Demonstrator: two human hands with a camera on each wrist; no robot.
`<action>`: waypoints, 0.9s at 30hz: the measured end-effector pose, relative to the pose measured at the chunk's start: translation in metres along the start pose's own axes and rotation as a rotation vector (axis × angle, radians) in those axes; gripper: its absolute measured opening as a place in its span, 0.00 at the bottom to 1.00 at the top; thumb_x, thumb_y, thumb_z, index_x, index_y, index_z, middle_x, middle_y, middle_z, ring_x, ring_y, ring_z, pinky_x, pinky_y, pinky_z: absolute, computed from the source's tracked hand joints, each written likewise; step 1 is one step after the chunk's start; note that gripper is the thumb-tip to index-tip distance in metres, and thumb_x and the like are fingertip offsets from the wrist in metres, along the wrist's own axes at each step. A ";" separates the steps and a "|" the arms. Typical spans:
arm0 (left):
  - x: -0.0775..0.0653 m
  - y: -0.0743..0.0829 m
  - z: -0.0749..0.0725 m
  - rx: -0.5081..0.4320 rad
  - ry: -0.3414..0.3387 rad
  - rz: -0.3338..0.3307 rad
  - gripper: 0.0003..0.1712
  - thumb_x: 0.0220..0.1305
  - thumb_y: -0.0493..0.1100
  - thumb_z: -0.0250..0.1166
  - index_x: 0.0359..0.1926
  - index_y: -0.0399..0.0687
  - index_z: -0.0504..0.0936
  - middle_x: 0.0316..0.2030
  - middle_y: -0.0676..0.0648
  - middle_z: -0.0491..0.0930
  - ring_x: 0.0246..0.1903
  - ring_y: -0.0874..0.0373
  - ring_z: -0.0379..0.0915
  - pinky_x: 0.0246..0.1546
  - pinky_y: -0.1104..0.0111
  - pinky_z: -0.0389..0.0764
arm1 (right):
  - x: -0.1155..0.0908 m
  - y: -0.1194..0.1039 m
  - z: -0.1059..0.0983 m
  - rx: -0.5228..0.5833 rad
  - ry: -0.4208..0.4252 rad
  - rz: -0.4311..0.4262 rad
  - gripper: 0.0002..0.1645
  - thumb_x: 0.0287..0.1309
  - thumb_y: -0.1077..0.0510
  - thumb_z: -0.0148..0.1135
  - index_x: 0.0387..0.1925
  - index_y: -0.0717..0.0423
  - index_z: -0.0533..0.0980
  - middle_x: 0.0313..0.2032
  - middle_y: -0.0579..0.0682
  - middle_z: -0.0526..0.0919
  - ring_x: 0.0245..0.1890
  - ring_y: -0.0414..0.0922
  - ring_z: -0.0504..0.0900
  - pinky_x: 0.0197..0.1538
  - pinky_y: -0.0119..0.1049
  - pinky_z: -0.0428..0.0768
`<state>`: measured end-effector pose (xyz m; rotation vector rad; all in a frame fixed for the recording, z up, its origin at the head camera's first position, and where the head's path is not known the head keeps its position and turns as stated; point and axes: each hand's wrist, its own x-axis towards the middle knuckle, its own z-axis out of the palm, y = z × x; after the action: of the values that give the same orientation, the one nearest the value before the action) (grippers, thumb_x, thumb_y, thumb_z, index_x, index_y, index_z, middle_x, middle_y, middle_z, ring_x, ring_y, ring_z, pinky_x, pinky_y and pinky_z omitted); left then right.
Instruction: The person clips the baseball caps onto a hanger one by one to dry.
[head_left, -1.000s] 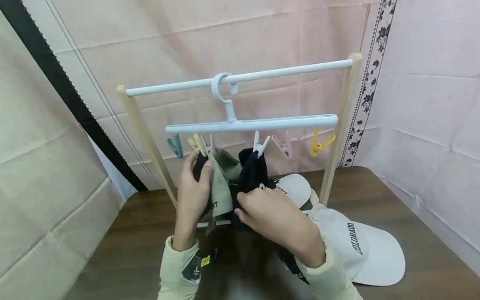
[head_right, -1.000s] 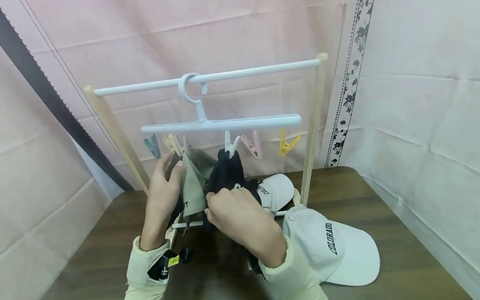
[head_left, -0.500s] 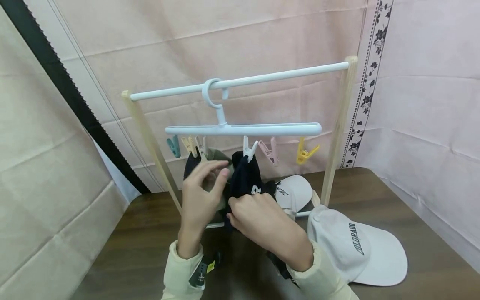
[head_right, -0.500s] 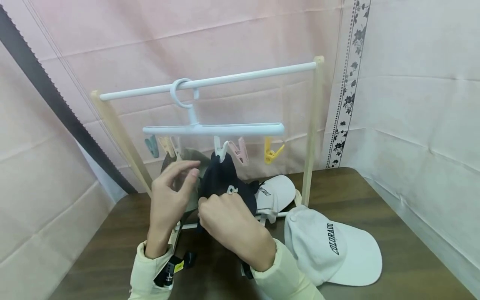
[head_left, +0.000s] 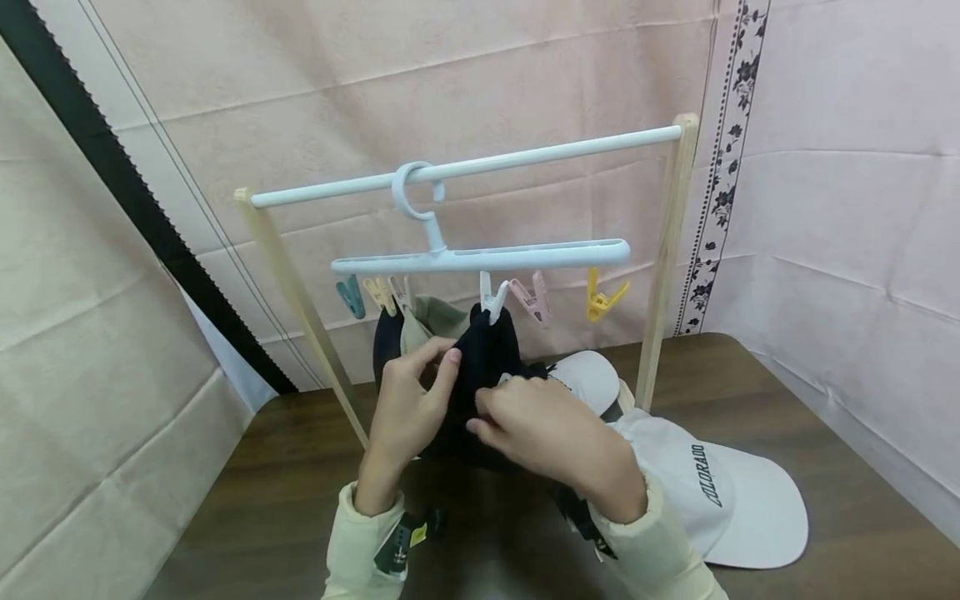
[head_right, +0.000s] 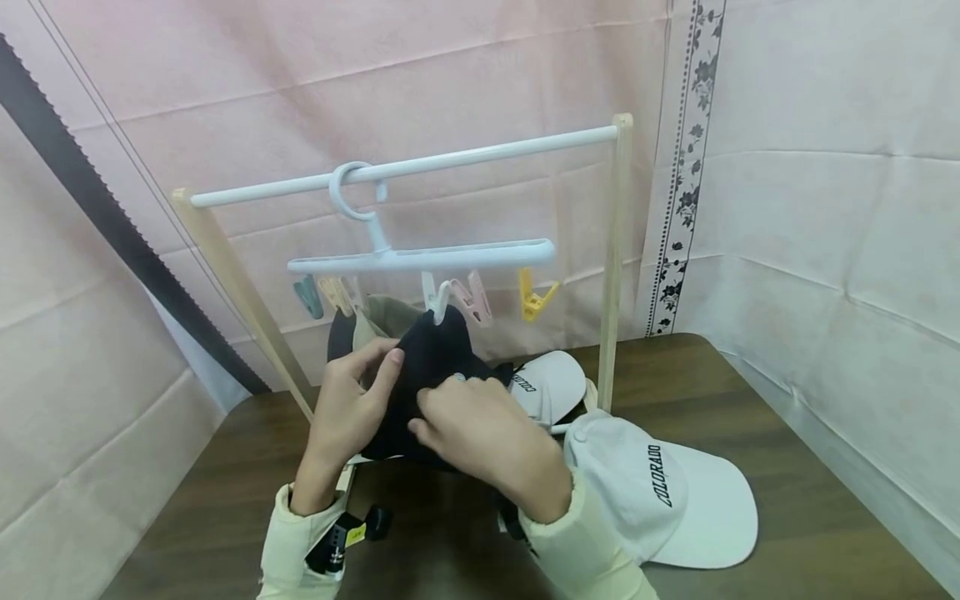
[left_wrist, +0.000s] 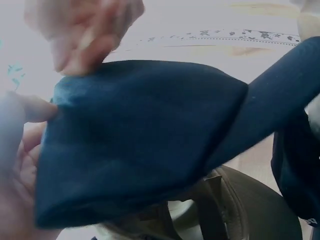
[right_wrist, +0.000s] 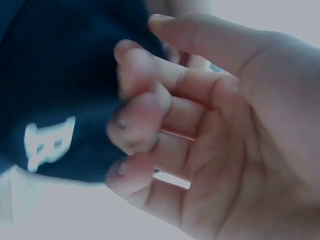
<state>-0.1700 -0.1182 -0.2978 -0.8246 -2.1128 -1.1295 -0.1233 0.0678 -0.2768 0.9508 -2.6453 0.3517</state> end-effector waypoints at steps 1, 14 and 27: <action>0.000 -0.001 0.001 -0.005 -0.005 0.011 0.11 0.75 0.42 0.55 0.40 0.48 0.84 0.25 0.54 0.76 0.24 0.61 0.69 0.27 0.68 0.72 | 0.000 0.005 -0.001 0.003 0.001 0.018 0.17 0.68 0.49 0.60 0.23 0.46 0.71 0.16 0.39 0.67 0.16 0.36 0.68 0.22 0.34 0.70; 0.001 -0.006 0.008 -0.118 -0.081 0.172 0.17 0.70 0.31 0.44 0.23 0.47 0.61 0.20 0.52 0.56 0.18 0.61 0.52 0.21 0.69 0.58 | -0.006 0.058 -0.006 0.305 0.230 0.163 0.17 0.71 0.48 0.57 0.53 0.50 0.67 0.48 0.49 0.79 0.40 0.44 0.78 0.43 0.42 0.78; -0.001 -0.027 -0.007 -0.484 -0.152 0.152 0.33 0.80 0.54 0.38 0.43 0.30 0.80 0.32 0.49 0.81 0.29 0.61 0.76 0.31 0.68 0.81 | 0.002 0.088 -0.004 0.590 0.087 -0.103 0.19 0.70 0.53 0.58 0.60 0.48 0.70 0.48 0.45 0.78 0.51 0.42 0.77 0.57 0.45 0.76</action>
<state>-0.1881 -0.1369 -0.3082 -1.3039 -1.8734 -1.5625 -0.1813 0.1336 -0.2835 1.1932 -2.4346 1.1603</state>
